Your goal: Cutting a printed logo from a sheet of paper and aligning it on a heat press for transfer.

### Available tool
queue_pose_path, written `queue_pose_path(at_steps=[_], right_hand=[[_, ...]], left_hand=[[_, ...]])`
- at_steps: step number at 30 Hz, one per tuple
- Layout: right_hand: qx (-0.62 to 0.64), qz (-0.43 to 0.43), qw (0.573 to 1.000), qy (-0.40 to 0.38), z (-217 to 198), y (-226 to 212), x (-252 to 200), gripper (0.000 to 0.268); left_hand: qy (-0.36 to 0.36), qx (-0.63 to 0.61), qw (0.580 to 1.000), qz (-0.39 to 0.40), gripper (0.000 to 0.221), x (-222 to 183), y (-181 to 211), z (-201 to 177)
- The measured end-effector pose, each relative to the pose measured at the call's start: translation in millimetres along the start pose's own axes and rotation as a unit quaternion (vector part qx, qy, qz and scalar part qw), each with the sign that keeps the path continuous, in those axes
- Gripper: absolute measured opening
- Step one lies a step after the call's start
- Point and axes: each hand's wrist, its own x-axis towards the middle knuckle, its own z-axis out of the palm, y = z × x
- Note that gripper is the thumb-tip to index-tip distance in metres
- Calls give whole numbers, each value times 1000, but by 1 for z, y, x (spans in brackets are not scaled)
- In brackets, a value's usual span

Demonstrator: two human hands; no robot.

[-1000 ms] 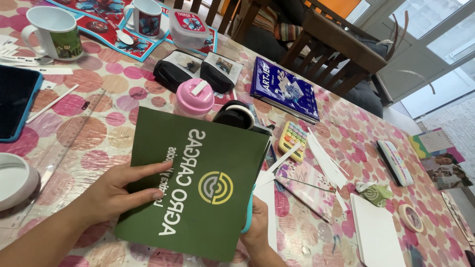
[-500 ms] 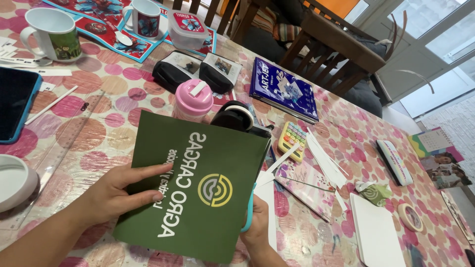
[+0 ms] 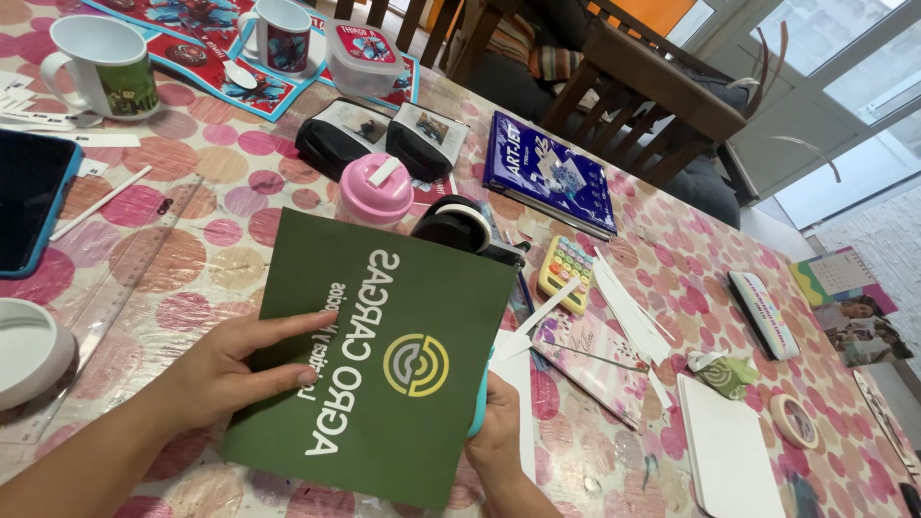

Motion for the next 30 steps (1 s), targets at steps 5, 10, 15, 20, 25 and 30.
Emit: queue_pose_path(at_steps=[5, 10, 15, 20, 25, 30], right_hand=[[-5, 49, 999, 14, -9, 10, 10, 15], [-135, 81, 987, 42, -39, -14, 33, 22], [-425, 271, 846, 174, -58, -133, 12, 24], [-620, 273, 721, 148, -158, -93, -40, 32], [-699, 315, 632, 117, -222, -46, -72, 33], [-576, 343, 726, 154, -91, -104, -42, 34]], left_hand=[[47, -31, 993, -102, 65, 6, 6, -3], [140, -61, 977, -148, 65, 12, 20, -11], [286, -80, 945, -139, 60, 5, 35, -30], [257, 18, 915, -312, 64, -28, 80, -30], [249, 18, 906, -340, 65, -46, 61, -28], [172, 242, 917, -266, 90, -63, 32, -31]])
